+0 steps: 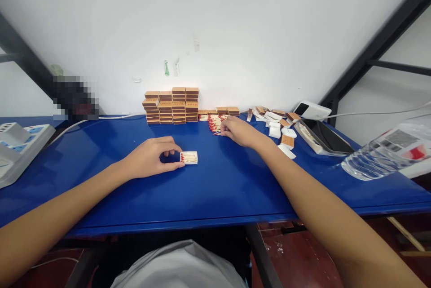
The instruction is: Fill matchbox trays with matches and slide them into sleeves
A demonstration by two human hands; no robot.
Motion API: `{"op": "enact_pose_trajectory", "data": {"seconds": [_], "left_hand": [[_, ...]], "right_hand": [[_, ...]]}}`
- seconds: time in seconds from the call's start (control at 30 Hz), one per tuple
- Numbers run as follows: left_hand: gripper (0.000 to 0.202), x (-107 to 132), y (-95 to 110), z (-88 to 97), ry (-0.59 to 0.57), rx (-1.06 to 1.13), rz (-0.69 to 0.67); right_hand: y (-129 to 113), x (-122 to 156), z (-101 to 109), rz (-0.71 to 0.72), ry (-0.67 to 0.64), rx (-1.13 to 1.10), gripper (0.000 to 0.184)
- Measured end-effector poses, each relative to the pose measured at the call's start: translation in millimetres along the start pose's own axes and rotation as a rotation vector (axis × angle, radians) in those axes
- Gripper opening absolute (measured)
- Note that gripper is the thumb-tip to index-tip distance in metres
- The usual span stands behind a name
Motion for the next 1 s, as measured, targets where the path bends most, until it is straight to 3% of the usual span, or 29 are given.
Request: {"op": "enact_pose_trajectory", "data": {"seconds": [0.13, 0.23, 0.4, 0.5, 0.67, 0.77, 0.83, 1.0], "left_hand": [[0.033, 0, -1, -0.2, -0.003, -0.001, 0.001], [0.033, 0, 0, -0.5, -0.003, -0.002, 0.000], [0.032, 0, 0, 0.8, 0.027, 0.007, 0.005], [0.032, 0, 0, -0.1, 0.033, -0.005, -0.008], [0.030, -1, -1, -2.4, 0.029, -0.010, -0.026], [0.031, 0, -1, -0.8, 0.036, 0.000, -0.026], [0.031, 0, -2, 0.2, 0.031, 0.016, -0.010], [0.031, 0, -2, -0.2, 0.011, 0.025, 0.020]], "right_hand": [[-1, -1, -1, -0.001, -0.007, -0.008, 0.012], [-17, -3, 2, 0.014, 0.014, -0.046, 0.015], [-85, -3, 11, 0.100, 0.061, -0.139, 0.015], [-127, -3, 3, 0.149, 0.022, -0.108, 0.015], [-157, -7, -14, 0.146, -0.021, 0.048, 0.016], [-155, -9, -14, 0.147, -0.030, 0.053, 0.017], [-138, -9, -4, 0.126, 0.011, 0.033, 0.018], [-52, -2, 17, -0.032, 0.089, 0.085, 0.012]]}}
Point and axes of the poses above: each hand's wrist, its own x-axis away from the middle knuckle, its own z-axis out of the back of the hand, y = z × x, the point moved 10 cm from there along -x, towards the middle knuckle, and after that the axes turned 7 degrees about z, right-handed, at the moved point
